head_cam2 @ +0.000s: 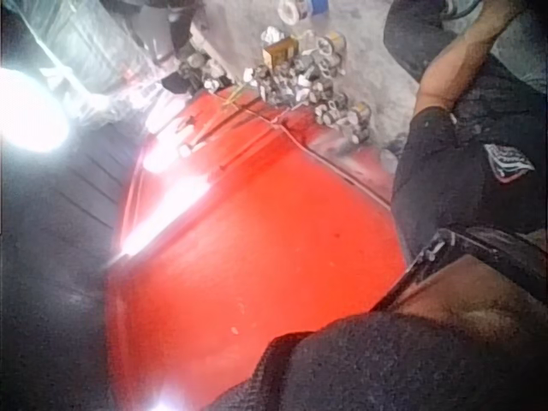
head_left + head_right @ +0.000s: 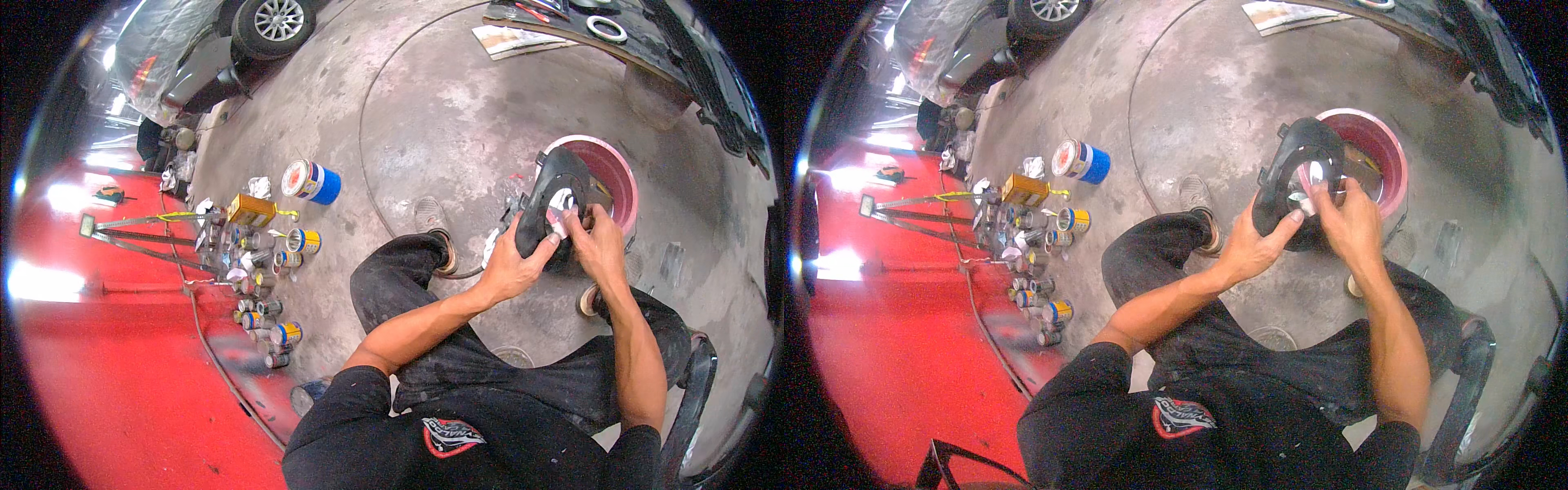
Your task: The person applies adhesive to a black plastic car part, positions a circular lens component into the housing, and then scrapes excess material from the edges using a small tool before sanding the surface by hand.
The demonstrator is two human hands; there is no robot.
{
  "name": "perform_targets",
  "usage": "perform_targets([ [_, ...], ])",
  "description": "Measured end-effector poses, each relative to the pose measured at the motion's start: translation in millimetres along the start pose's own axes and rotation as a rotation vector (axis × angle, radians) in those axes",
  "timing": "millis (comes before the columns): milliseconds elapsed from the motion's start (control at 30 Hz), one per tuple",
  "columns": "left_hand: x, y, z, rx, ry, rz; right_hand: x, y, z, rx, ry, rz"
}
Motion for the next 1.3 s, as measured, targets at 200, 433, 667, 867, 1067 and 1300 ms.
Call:
perform_targets([
  [200,1,-2,-2,-0.021,0.071,-0.079,2,0,3,-0.019,-0.011,-0.01],
  [433,1,-2,4,-0.046,0.023,-0.089,3,-1,3,0.064,-0.035,-0.028],
  [667,8,-7,-1,-0.623,0.091,-0.185,3,1,9,0.218,-0.062,0.005],
  [867,16,3,0,-0.841,0.179,-0.211,-5,27,-12,0.24,0.062,-0.023],
  [1067,28,32,-12,-1.078,0.247,-0.158,-26,160,26,0.197,0.135,0.472],
  [1300,46,12,-29,-0.936,0.302,-0.037,-140,128,140,0.533,-0.044,0.146],
])
Point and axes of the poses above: each hand's wrist, its own x-axis towards the middle knuckle, its own y-axis out of the back of the hand, z = x × y, the point moved 6 cm from there along x, towards the middle knuckle
